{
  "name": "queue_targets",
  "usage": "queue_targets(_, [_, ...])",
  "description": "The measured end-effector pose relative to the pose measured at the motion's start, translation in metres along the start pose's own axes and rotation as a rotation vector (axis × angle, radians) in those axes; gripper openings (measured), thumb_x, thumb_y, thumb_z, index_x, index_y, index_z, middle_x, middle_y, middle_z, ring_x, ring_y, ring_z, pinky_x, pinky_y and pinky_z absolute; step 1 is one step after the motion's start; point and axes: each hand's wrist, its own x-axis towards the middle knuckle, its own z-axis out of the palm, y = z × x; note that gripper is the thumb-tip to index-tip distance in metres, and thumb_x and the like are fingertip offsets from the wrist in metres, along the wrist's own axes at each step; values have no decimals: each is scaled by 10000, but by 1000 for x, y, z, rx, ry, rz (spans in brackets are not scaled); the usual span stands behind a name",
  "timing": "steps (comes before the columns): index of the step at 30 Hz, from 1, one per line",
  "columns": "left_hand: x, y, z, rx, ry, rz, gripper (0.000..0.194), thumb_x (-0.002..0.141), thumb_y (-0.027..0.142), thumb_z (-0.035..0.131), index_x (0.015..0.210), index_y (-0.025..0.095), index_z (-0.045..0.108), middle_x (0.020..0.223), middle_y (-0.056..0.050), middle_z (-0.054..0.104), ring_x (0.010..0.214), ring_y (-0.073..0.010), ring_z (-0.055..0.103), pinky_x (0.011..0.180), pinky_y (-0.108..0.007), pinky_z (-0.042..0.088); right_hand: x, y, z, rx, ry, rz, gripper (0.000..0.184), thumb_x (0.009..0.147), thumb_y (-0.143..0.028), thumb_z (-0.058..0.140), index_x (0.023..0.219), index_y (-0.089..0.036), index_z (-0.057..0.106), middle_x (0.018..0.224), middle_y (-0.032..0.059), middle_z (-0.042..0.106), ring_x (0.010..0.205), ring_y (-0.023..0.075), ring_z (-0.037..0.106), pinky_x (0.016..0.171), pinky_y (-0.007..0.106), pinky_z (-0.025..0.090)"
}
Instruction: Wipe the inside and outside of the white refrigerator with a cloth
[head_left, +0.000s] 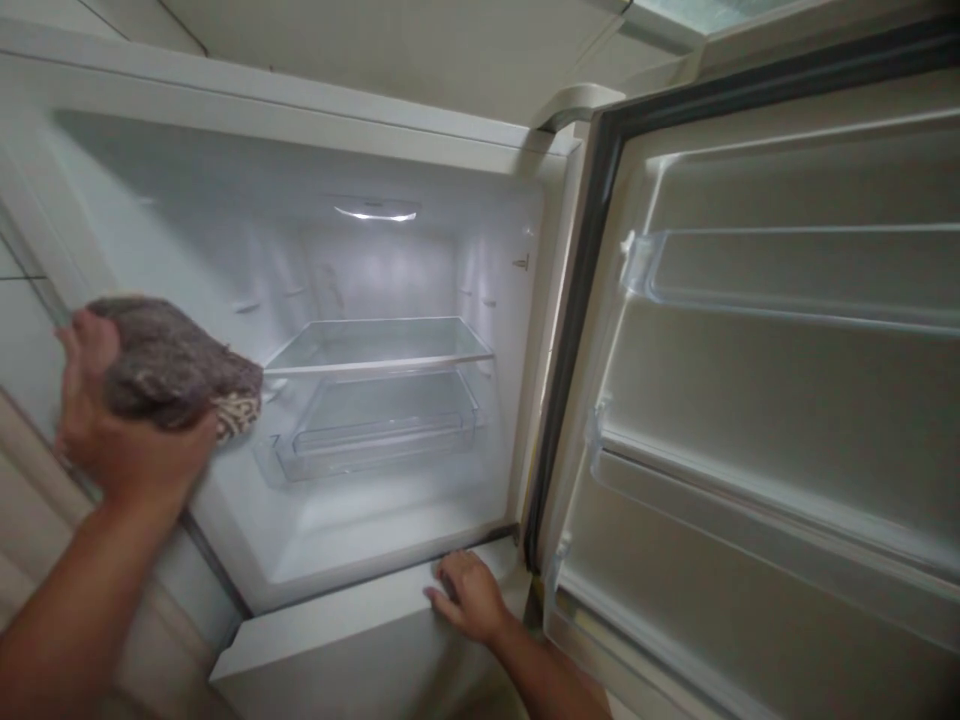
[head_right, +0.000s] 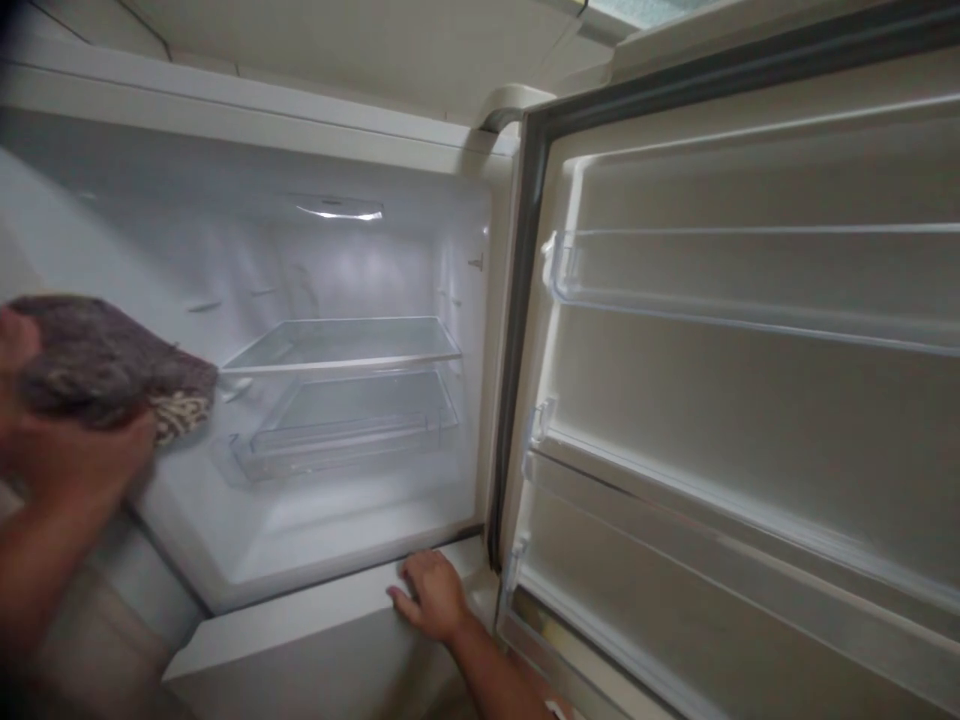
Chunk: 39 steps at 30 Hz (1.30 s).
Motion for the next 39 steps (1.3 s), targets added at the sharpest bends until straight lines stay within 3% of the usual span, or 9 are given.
queue_targets(4, [-123,-6,-10,38,-94,-243,1052,827,258,754,1774,84,330,1831,-186,417,1600,-455,524,1323,-621,473,4,-10,-11,-24,-57,12,240,1038,-424,795,1086,-205,710,1032,51,765,989,220,674,908,318,457])
queue_targets(8, [-241,8,-15,88,-424,-105,741,974,247,639,1687,106,498,1819,-156,458,1758,-430,227,1425,-642,298,-4,-23,-11,-70,-35,55,194,1080,-399,744,1111,-209,722,1122,79,768,1079,247,672,985,360,478])
queue_targets(13, [-337,37,-9,92,-707,-178,572,1001,263,504,1527,81,638,1573,-251,684,1519,-430,606,1276,-648,529,-50,-26,-12,-16,44,98,221,1081,-336,717,1292,-274,728,1296,67,756,1205,264,679,1070,405,521])
queue_targets(20, [-351,133,36,-8,-960,-75,815,843,109,606,1645,251,590,1735,-69,591,1665,-320,474,1390,-505,420,-99,-30,-13,118,15,89,505,1063,-223,641,1561,-307,623,1665,60,629,1497,248,609,1277,427,477])
queue_targets(24, [-355,207,83,-183,-1106,84,1003,703,8,574,1679,238,562,1794,-40,505,1704,-285,407,1389,-497,414,-103,-33,6,81,86,199,561,981,-168,669,1535,-253,640,1562,112,695,1427,293,660,1244,458,528])
queue_targets(27, [-349,231,109,-300,-1181,180,1017,675,-35,531,1651,243,607,1769,-45,532,1695,-255,423,1402,-470,388,-111,-26,10,31,130,268,544,943,-139,663,1475,-252,673,1468,119,741,1350,318,701,1187,479,571])
queue_targets(31, [-336,211,108,-348,-1208,198,1021,689,-40,482,1652,276,606,1763,-2,542,1663,-263,477,1383,-481,421,-125,-18,-5,36,90,241,585,936,-150,679,1500,-304,674,1537,95,717,1400,322,686,1218,496,556])
queue_targets(35, [-320,152,80,-282,-1168,87,1004,720,-6,508,1684,273,557,1757,-45,561,1628,-289,530,1356,-464,451,-131,-18,-20,37,78,253,647,944,-177,695,1572,-320,638,1598,101,686,1458,323,664,1246,488,543])
queue_targets(39, [-293,85,56,-176,-1199,-158,554,938,202,594,1483,189,689,1449,-137,797,1374,-310,750,1210,-468,577,-121,-32,-26,40,112,241,671,963,-188,683,1615,-321,591,1632,100,661,1481,311,650,1263,490,542])
